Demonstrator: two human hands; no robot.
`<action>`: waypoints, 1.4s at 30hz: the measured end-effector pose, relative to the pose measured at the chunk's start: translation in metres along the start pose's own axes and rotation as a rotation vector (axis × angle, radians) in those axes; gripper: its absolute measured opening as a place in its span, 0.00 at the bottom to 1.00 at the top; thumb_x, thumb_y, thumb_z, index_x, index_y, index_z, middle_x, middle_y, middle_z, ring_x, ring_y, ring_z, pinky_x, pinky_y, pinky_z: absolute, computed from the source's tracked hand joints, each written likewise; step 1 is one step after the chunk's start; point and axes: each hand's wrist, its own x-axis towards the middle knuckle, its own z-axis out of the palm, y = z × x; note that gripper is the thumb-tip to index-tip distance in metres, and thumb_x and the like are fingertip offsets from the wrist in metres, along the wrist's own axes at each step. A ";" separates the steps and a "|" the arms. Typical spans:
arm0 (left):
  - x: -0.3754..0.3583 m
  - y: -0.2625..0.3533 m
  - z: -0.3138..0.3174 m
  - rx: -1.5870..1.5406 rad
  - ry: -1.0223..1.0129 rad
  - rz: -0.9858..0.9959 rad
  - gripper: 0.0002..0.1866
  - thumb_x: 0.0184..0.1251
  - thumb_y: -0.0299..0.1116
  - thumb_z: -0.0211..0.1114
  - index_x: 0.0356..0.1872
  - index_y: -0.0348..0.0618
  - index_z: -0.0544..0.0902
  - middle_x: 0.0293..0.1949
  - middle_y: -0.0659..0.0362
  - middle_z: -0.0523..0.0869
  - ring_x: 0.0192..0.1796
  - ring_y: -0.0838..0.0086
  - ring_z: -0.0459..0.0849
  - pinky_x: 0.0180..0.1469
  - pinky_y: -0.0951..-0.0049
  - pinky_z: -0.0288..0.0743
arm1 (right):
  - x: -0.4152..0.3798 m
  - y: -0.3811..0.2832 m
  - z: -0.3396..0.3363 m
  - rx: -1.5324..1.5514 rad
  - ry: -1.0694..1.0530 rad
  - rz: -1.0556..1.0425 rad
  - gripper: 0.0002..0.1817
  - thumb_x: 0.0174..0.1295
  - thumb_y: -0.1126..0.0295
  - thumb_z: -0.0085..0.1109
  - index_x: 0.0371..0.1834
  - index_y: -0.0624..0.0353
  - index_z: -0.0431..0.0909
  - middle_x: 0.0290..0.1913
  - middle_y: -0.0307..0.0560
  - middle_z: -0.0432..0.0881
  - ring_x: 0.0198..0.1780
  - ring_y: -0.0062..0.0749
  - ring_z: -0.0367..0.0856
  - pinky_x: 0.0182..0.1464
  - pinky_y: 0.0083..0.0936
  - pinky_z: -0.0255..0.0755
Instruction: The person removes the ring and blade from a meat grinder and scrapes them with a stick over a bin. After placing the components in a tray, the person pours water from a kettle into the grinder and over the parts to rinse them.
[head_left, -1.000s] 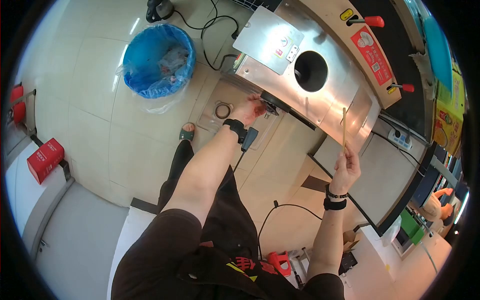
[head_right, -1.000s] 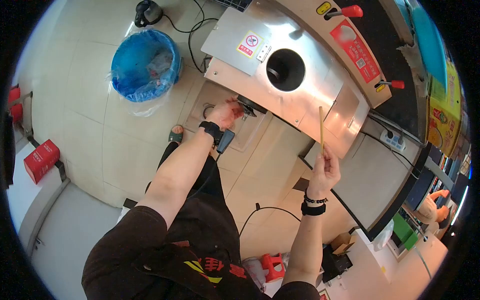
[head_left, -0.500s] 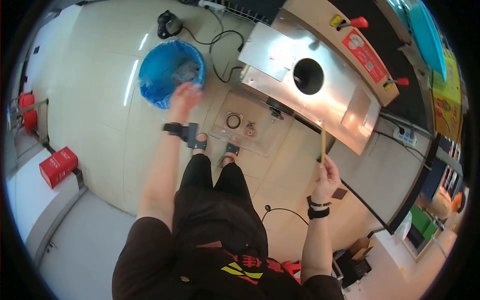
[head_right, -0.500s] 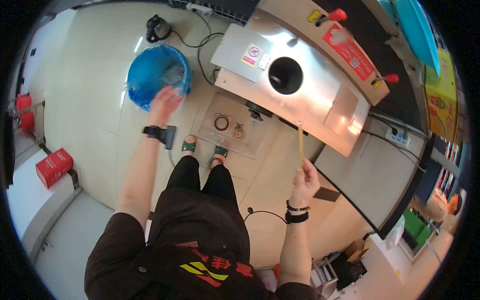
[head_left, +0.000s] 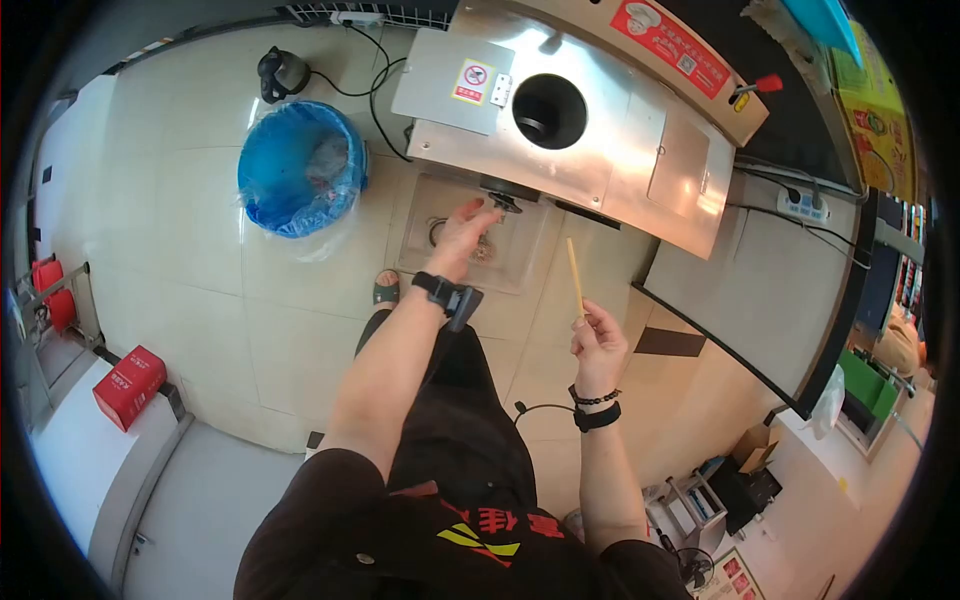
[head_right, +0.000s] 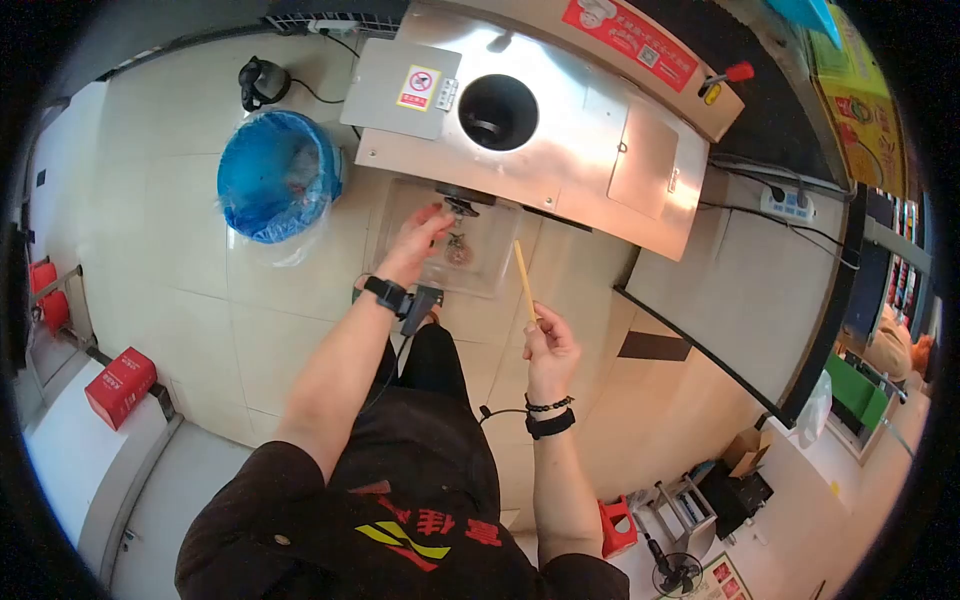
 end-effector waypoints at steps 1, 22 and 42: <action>0.000 0.004 0.015 -0.079 0.007 0.036 0.30 0.57 0.41 0.68 0.58 0.36 0.72 0.45 0.57 0.81 0.53 0.73 0.76 0.55 0.73 0.66 | -0.001 0.001 -0.006 0.001 0.009 0.003 0.13 0.60 0.80 0.56 0.48 0.63 0.79 0.29 0.34 0.72 0.23 0.13 0.66 0.22 0.13 0.62; 0.017 -0.013 0.042 -0.248 0.152 0.093 0.13 0.55 0.31 0.62 0.38 0.33 0.77 0.34 0.55 0.82 0.29 0.72 0.82 0.36 0.75 0.74 | 0.003 0.024 -0.033 0.107 0.045 0.029 0.14 0.59 0.81 0.57 0.49 0.62 0.79 0.29 0.34 0.73 0.23 0.13 0.67 0.22 0.13 0.62; -0.045 -0.084 -0.062 -0.065 -0.025 -0.272 0.10 0.57 0.38 0.61 0.37 0.46 0.79 0.32 0.61 0.83 0.32 0.76 0.83 0.34 0.72 0.67 | -0.043 0.078 -0.004 0.151 0.088 0.149 0.14 0.59 0.81 0.56 0.48 0.61 0.80 0.27 0.33 0.72 0.22 0.13 0.67 0.23 0.13 0.63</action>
